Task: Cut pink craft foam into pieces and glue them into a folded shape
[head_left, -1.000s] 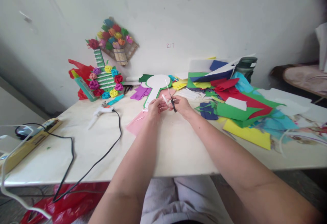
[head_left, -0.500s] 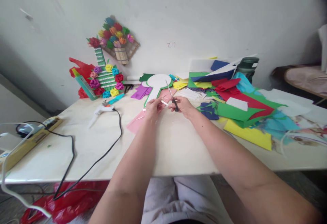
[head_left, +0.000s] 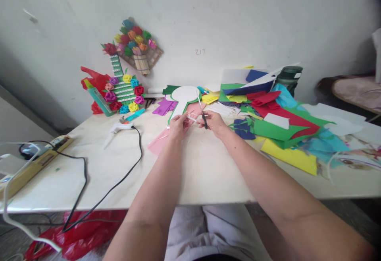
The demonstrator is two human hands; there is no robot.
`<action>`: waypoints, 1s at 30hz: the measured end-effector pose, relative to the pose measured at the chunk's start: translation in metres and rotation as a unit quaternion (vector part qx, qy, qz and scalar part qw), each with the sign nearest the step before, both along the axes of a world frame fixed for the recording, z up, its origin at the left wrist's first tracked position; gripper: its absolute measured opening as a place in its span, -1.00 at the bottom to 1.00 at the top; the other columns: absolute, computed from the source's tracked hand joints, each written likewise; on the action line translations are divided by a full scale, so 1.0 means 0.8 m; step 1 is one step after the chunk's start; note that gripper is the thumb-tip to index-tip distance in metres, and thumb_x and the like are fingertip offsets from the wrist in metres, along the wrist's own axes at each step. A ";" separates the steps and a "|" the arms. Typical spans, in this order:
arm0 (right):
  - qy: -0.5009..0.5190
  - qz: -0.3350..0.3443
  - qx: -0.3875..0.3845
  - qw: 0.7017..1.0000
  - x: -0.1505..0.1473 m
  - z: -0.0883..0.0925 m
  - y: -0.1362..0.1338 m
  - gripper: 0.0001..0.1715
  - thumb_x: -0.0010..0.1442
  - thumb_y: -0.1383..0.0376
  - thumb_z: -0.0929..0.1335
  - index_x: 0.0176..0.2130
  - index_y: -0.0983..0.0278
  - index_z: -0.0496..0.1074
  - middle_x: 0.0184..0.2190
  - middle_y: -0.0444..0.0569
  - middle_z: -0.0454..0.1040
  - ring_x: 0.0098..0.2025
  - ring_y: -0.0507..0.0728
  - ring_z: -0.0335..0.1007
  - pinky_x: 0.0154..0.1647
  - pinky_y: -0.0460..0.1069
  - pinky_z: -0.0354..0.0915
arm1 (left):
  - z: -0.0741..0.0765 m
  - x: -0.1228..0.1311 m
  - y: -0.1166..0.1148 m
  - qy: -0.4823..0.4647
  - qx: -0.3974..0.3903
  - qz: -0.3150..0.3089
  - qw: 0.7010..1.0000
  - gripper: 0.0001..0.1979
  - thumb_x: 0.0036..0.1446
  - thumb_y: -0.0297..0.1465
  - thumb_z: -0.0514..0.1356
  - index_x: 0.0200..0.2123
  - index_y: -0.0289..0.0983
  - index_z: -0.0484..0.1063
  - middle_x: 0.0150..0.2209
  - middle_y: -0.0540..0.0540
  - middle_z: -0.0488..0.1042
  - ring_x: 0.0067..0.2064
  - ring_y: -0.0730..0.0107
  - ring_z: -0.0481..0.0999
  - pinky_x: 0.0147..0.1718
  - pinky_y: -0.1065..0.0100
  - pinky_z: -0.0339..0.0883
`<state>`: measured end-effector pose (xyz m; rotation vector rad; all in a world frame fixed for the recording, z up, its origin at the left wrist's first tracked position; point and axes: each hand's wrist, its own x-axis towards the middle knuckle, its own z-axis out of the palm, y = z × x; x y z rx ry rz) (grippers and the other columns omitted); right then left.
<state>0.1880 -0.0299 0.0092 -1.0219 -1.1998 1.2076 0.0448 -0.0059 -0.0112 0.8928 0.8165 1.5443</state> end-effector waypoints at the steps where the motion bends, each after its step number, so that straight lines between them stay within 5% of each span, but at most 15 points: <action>1: -0.002 0.000 0.002 1.000 -0.001 0.001 -0.001 -0.53 -0.27 0.32 0.48 -0.29 0.33 0.35 -0.67 -0.20 0.39 -0.68 -0.06 0.29 -0.69 -0.19 0.13 | 0.001 0.000 -0.001 0.003 -0.005 0.000 1.000 -0.65 -0.32 -0.26 0.35 -0.62 -0.31 0.24 -0.69 0.05 0.32 -0.66 0.59 0.29 -0.62 0.48 0.21; 12: 0.021 0.010 -0.009 1.000 -0.005 0.004 -0.007 -0.54 -0.28 0.35 0.47 -0.30 0.32 0.35 -0.67 -0.21 0.39 -0.68 -0.05 0.29 -0.68 -0.18 0.15 | 0.006 0.002 -0.004 0.016 -0.007 -0.037 0.999 -0.69 -0.23 -0.21 0.29 -0.57 -0.34 0.32 -0.64 -0.01 0.38 -0.62 0.53 0.37 -0.61 0.47 0.23; 22: 0.075 0.014 -0.001 0.997 0.001 -0.001 0.001 -0.56 -0.28 0.32 0.45 -0.32 0.30 0.33 -0.66 -0.15 0.43 -0.70 -0.04 0.28 -0.81 -0.22 -0.14 | 0.010 0.002 -0.008 0.025 0.005 -0.084 0.996 -0.79 -0.24 -0.35 0.27 -0.52 -0.38 0.40 -0.54 -0.07 0.44 -0.55 0.55 0.39 -0.57 0.48 0.26; 30: 0.080 0.030 -0.004 0.996 0.001 -0.002 0.001 -0.59 -0.26 0.35 0.43 -0.31 0.31 0.33 -0.65 -0.14 0.44 -0.69 -0.05 0.29 -0.82 -0.22 -0.14 | 0.010 0.003 -0.011 0.033 0.014 -0.085 0.996 -0.78 -0.27 -0.36 0.31 -0.54 -0.38 0.39 -0.53 -0.08 0.45 -0.54 0.54 0.39 -0.54 0.46 0.26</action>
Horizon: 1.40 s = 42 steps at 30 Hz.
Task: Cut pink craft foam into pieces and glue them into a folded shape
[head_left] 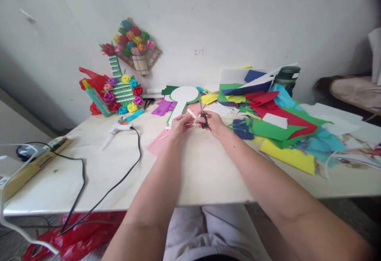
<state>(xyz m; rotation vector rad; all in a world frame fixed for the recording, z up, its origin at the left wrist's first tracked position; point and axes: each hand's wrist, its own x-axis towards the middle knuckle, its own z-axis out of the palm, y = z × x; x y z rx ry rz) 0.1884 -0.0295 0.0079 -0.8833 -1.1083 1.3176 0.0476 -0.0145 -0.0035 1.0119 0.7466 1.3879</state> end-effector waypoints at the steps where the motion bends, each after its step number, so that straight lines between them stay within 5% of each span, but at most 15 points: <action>1: -0.003 0.004 0.002 1.000 0.000 -0.001 0.001 -0.58 -0.26 0.35 0.43 -0.30 0.31 0.34 -0.64 -0.14 0.45 -0.69 -0.04 0.30 -0.82 -0.22 -0.14 | 0.000 0.000 0.000 -0.001 0.000 -0.001 1.000 -0.78 -0.28 -0.36 0.31 -0.54 -0.38 0.40 -0.54 -0.08 0.44 -0.54 0.54 0.39 -0.54 0.46 0.26; 36: -0.052 0.052 -0.009 0.997 0.001 0.002 -0.006 -0.61 -0.14 0.30 0.40 -0.24 0.33 0.37 -0.62 -0.11 0.44 -0.70 -0.06 0.26 -0.82 -0.21 -0.14 | 0.002 0.001 -0.002 -0.044 -0.009 -0.009 0.999 -0.79 -0.30 -0.44 0.32 -0.55 -0.37 0.36 -0.60 -0.02 0.43 -0.57 0.52 0.42 -0.46 0.42 0.33; 42: -0.128 0.045 0.037 0.990 -0.004 0.009 -0.014 -0.61 -0.13 0.21 0.41 -0.27 0.35 0.41 -0.70 -0.16 0.38 -0.73 -0.09 0.17 -0.75 -0.19 0.09 | 0.000 -0.007 0.004 -0.067 -0.040 0.019 0.997 -0.81 -0.27 -0.45 0.29 -0.50 -0.34 0.37 -0.59 -0.02 0.44 -0.56 0.51 0.44 -0.50 0.44 0.34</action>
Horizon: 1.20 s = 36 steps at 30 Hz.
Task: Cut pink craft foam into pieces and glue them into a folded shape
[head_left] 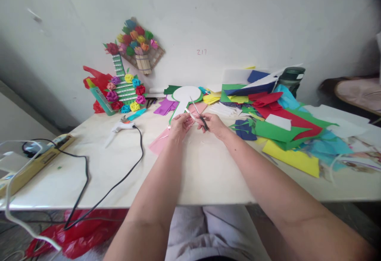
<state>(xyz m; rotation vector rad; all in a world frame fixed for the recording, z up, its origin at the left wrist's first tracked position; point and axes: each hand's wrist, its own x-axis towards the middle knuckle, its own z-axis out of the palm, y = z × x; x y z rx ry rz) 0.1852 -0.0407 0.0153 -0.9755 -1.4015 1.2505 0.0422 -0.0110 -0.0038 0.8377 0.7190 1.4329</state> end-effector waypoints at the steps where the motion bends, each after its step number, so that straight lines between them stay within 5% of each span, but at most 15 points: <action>1: -0.017 0.002 0.012 1.000 0.000 0.000 0.000 -0.62 -0.13 0.20 0.42 -0.29 0.35 0.42 -0.70 -0.17 0.37 -0.72 -0.09 0.16 -0.74 -0.19 0.11 | -0.002 -0.001 0.002 -0.001 0.002 0.007 1.000 -0.81 -0.27 -0.44 0.29 -0.50 -0.34 0.37 -0.59 -0.02 0.43 -0.56 0.51 0.44 -0.51 0.45 0.34; 8: -0.141 0.009 0.095 0.985 0.000 -0.014 0.007 -0.69 -0.16 0.18 0.42 -0.36 0.27 0.43 -0.66 -0.19 0.37 -0.60 -0.01 0.29 -0.69 -0.18 0.15 | -0.008 -0.004 0.011 -0.015 0.007 0.033 0.999 -0.83 -0.26 -0.43 0.27 -0.51 -0.32 0.37 -0.59 -0.01 0.41 -0.54 0.50 0.44 -0.53 0.45 0.33; 15: -0.271 -0.058 0.174 0.945 0.002 -0.018 0.010 -0.79 -0.18 0.24 0.42 -0.41 0.20 0.46 -0.53 -0.15 0.47 -0.45 0.05 0.35 -0.51 -0.14 0.17 | -0.005 -0.004 0.008 -0.014 0.010 0.054 0.998 -0.84 -0.28 -0.44 0.26 -0.52 -0.32 0.37 -0.64 0.05 0.35 -0.63 0.61 0.34 -0.65 0.54 0.20; 23: -0.416 -0.109 0.216 0.877 0.005 -0.009 0.000 -0.76 -0.09 0.15 0.34 -0.34 0.14 0.45 -0.51 -0.19 0.48 -0.47 0.03 0.34 -0.51 -0.13 0.07 | -0.007 -0.003 0.008 -0.042 0.019 0.031 0.998 -0.88 -0.25 -0.48 0.25 -0.53 -0.33 0.38 -0.61 0.00 0.40 -0.55 0.52 0.42 -0.47 0.43 0.36; 36: -0.512 -0.148 0.233 0.813 0.008 -0.002 -0.003 -0.54 -0.08 -0.06 0.28 -0.21 0.05 0.44 -0.45 -0.17 0.50 -0.39 0.09 0.38 -0.45 -0.09 0.12 | -0.010 -0.003 0.009 -0.052 -0.010 0.047 0.998 -0.91 -0.22 -0.51 0.23 -0.53 -0.37 0.38 -0.59 -0.03 0.43 -0.54 0.53 0.44 -0.47 0.47 0.37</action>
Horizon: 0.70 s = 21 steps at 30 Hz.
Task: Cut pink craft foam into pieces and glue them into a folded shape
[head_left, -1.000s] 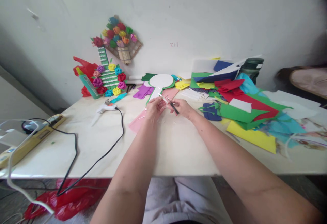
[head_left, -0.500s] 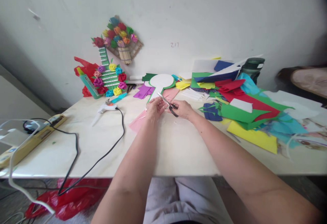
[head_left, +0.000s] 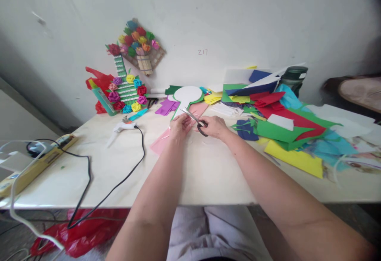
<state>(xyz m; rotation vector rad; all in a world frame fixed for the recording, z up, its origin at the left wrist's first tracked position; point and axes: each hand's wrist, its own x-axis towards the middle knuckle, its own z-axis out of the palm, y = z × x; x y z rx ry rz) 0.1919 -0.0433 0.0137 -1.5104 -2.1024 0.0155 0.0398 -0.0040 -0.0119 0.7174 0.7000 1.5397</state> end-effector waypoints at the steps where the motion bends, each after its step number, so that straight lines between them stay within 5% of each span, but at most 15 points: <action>1: -0.004 0.000 -0.001 1.000 0.001 0.000 0.000 -0.52 -0.09 -0.08 0.28 -0.20 0.05 0.44 -0.44 -0.17 0.50 -0.39 0.09 0.38 -0.44 -0.08 0.13 | 0.000 0.000 0.000 -0.001 -0.001 0.002 1.000 -0.91 -0.22 -0.52 0.23 -0.53 -0.37 0.38 -0.60 -0.03 0.43 -0.55 0.52 0.44 -0.47 0.47 0.37; 21: -0.018 0.004 -0.009 1.000 0.004 0.000 0.001 -0.51 -0.06 -0.11 0.25 -0.22 0.05 0.45 -0.40 -0.15 0.51 -0.39 0.07 0.37 -0.45 -0.10 0.10 | -0.006 -0.001 0.004 0.027 -0.034 -0.012 0.999 -0.81 -0.23 -0.48 0.28 -0.44 -0.33 0.38 -0.62 0.06 0.34 -0.62 0.57 0.37 -0.53 0.46 0.32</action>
